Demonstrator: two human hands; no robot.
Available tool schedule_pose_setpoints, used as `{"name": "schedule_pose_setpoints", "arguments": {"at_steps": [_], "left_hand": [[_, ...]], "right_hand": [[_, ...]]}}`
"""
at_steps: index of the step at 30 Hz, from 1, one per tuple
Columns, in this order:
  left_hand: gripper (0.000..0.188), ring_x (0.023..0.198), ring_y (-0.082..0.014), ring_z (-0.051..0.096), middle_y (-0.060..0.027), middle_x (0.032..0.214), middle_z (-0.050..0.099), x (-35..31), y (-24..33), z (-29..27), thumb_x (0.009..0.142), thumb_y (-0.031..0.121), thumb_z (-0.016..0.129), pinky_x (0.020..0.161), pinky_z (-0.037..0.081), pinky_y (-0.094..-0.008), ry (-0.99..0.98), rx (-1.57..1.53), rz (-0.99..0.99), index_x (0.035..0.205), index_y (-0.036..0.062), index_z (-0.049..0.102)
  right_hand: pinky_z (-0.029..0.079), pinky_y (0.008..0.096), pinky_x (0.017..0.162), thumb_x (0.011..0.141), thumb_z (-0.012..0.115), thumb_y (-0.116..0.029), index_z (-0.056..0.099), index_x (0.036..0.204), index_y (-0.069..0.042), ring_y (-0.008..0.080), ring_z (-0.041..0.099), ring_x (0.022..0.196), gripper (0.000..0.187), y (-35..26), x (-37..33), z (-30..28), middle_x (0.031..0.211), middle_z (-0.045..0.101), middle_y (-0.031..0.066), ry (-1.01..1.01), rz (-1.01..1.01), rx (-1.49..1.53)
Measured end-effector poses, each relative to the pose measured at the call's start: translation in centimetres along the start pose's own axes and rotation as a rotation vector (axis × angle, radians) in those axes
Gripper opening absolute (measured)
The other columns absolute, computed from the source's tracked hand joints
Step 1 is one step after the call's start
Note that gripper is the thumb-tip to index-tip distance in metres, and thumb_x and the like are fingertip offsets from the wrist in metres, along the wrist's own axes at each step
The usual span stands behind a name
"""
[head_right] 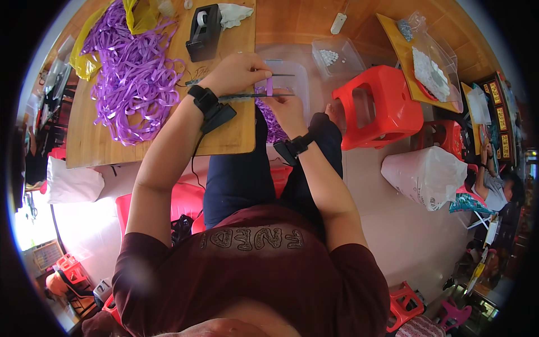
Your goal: The recorder measures, folds, and bundles purple ribbons at a factory workbench.
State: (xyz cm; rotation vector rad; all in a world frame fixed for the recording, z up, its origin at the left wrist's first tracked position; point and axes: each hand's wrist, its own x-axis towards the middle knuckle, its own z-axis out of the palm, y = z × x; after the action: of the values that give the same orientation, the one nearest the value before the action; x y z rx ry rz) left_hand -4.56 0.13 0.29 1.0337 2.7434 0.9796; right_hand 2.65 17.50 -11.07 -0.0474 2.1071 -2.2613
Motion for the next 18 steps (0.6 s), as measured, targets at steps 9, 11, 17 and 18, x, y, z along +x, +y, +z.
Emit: {"name": "schedule_pose_setpoints", "arguments": {"at_steps": [9, 11, 17, 18], "left_hand": [[0.03, 0.09, -0.0309, 0.066, -0.0111, 0.095, 0.071, -0.1, 0.0, -0.1, 0.09, 0.033, 0.061, 0.081, 0.053, -0.0398, -0.007, 0.017, -0.004, 0.098, 0.0093, 0.076], [0.03, 0.09, -0.0309, 0.066, -0.0112, 0.094, 0.071, -0.2, 0.0, -0.1, 0.09, 0.033, 0.061, 0.08, 0.053, -0.0398, 0.0, 0.014, -0.005, 0.098, 0.0092, 0.076], [0.03, 0.088, -0.031, 0.067, -0.0115, 0.094, 0.071, -0.1, 0.0, -0.1, 0.09, 0.033, 0.061, 0.08, 0.053, -0.0396, 0.004, 0.007, -0.003, 0.099, 0.0092, 0.076], [0.03, 0.088, -0.0311, 0.067, -0.0116, 0.094, 0.071, -0.1, -0.1, 0.0, 0.09, 0.033, 0.061, 0.08, 0.053, -0.0396, 0.005, 0.003, -0.004, 0.099, 0.0091, 0.076]], "right_hand": [[0.046, 0.0193, 0.065, 0.088, 0.075, -0.009, 0.068, 0.106, 0.002, 0.0056, 0.059, 0.074, 0.022, -0.1, -0.3, -1.4, 0.085, 0.067, 0.0017, -0.055, -0.037, 0.068], [0.045, 0.0195, 0.064, 0.088, 0.074, -0.008, 0.068, 0.104, 0.002, 0.0054, 0.058, 0.073, 0.02, -0.4, -0.1, -1.3, 0.084, 0.066, 0.0009, -0.058, -0.038, 0.106], [0.044, 0.0198, 0.063, 0.089, 0.073, -0.008, 0.066, 0.097, 0.0, 0.0055, 0.056, 0.071, 0.012, -0.7, 0.1, -1.1, 0.083, 0.064, -0.0001, -0.088, -0.048, 0.162], [0.044, 0.0195, 0.064, 0.089, 0.073, -0.008, 0.066, 0.095, -0.001, 0.0054, 0.056, 0.071, 0.011, -0.9, 0.0, -1.1, 0.083, 0.064, -0.0006, -0.114, -0.017, 0.165]]}}
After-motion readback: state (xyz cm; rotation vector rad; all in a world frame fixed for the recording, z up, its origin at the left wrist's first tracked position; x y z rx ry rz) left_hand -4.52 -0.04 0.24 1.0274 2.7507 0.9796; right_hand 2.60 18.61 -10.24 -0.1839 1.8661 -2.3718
